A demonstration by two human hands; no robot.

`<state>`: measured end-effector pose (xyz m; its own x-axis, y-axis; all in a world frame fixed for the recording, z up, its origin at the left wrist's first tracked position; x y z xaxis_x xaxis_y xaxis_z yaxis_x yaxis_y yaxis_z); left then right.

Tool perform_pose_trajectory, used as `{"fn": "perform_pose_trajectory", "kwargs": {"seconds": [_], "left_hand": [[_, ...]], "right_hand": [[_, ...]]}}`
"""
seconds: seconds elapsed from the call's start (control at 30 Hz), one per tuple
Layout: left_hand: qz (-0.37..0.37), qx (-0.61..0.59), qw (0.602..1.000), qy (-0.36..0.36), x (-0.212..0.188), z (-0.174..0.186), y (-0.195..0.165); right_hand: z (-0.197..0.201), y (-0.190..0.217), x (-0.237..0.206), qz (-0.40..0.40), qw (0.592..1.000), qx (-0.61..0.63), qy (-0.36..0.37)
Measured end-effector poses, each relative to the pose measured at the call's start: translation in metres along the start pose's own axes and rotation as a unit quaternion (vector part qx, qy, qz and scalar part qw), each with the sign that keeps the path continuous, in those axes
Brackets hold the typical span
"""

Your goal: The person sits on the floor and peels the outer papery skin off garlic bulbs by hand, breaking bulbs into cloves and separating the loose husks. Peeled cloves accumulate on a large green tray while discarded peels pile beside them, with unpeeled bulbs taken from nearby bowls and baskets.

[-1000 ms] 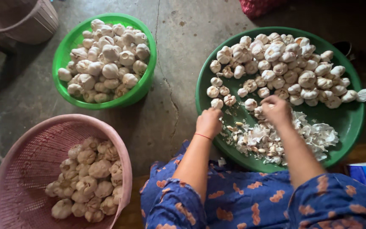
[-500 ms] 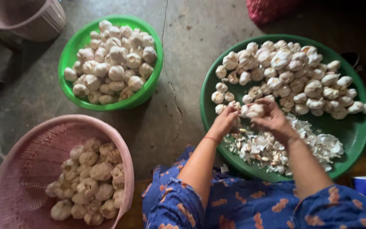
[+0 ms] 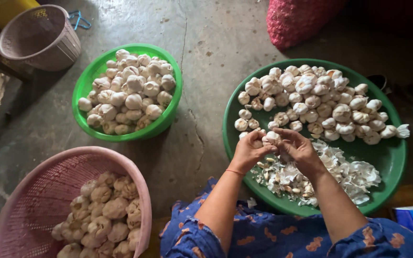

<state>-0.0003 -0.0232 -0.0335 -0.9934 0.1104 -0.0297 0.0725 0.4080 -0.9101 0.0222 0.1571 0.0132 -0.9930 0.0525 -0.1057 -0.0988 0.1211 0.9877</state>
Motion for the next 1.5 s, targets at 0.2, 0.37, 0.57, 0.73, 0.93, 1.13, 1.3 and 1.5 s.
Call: {"fn": "perform_pose_trajectory", "kwargs": {"seconds": [0.2, 0.37, 0.57, 0.73, 0.93, 1.13, 1.3, 1.5], "left_hand": [[0.054, 0.073, 0.995, 0.034, -0.004, 0.002, -0.002], [0.133, 0.069, 0.987, 0.058, -0.009, 0.001, -0.012], [0.152, 0.023, 0.987, 0.055, -0.008, 0.000, -0.016], [-0.065, 0.098, 0.993, 0.021, 0.003, -0.007, -0.004], [-0.216, 0.134, 0.965, -0.059, 0.004, 0.005, -0.017], [-0.280, 0.321, 0.901, -0.086, -0.005, -0.011, -0.036], [-0.286, 0.324, 0.890, -0.150, -0.004, -0.007, -0.070], [-0.357, 0.357, 0.794, -0.338, -0.014, 0.015, -0.152]], "right_hand": [[0.006, -0.015, 0.010, -0.020, 0.996, -0.068, 0.060], [0.011, -0.039, 0.008, -0.032, 0.999, -0.032, 0.016], [0.013, -0.030, 0.014, 0.026, 0.998, -0.051, -0.028], [-0.004, -0.004, -0.001, -0.123, 0.992, 0.035, 0.003], [-0.025, 0.002, 0.002, -0.151, 0.976, 0.140, -0.069], [-0.016, -0.050, 0.014, -0.124, 0.974, 0.178, -0.059], [-0.034, -0.059, 0.037, -0.194, 0.895, 0.386, 0.108], [-0.147, -0.002, 0.060, -0.238, 0.924, 0.293, 0.068]]}}
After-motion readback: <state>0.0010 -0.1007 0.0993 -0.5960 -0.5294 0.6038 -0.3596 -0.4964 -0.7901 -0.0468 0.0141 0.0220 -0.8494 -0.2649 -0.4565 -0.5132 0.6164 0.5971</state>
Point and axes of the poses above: each hand's wrist, its own x-axis towards the middle knuckle, its own z-axis out of the back of the hand, y = z × x, the point moved 2 cm from there along x, towards the middle knuckle, and after that the axes turned 15 degrees about -y, right-handed, at the moved point
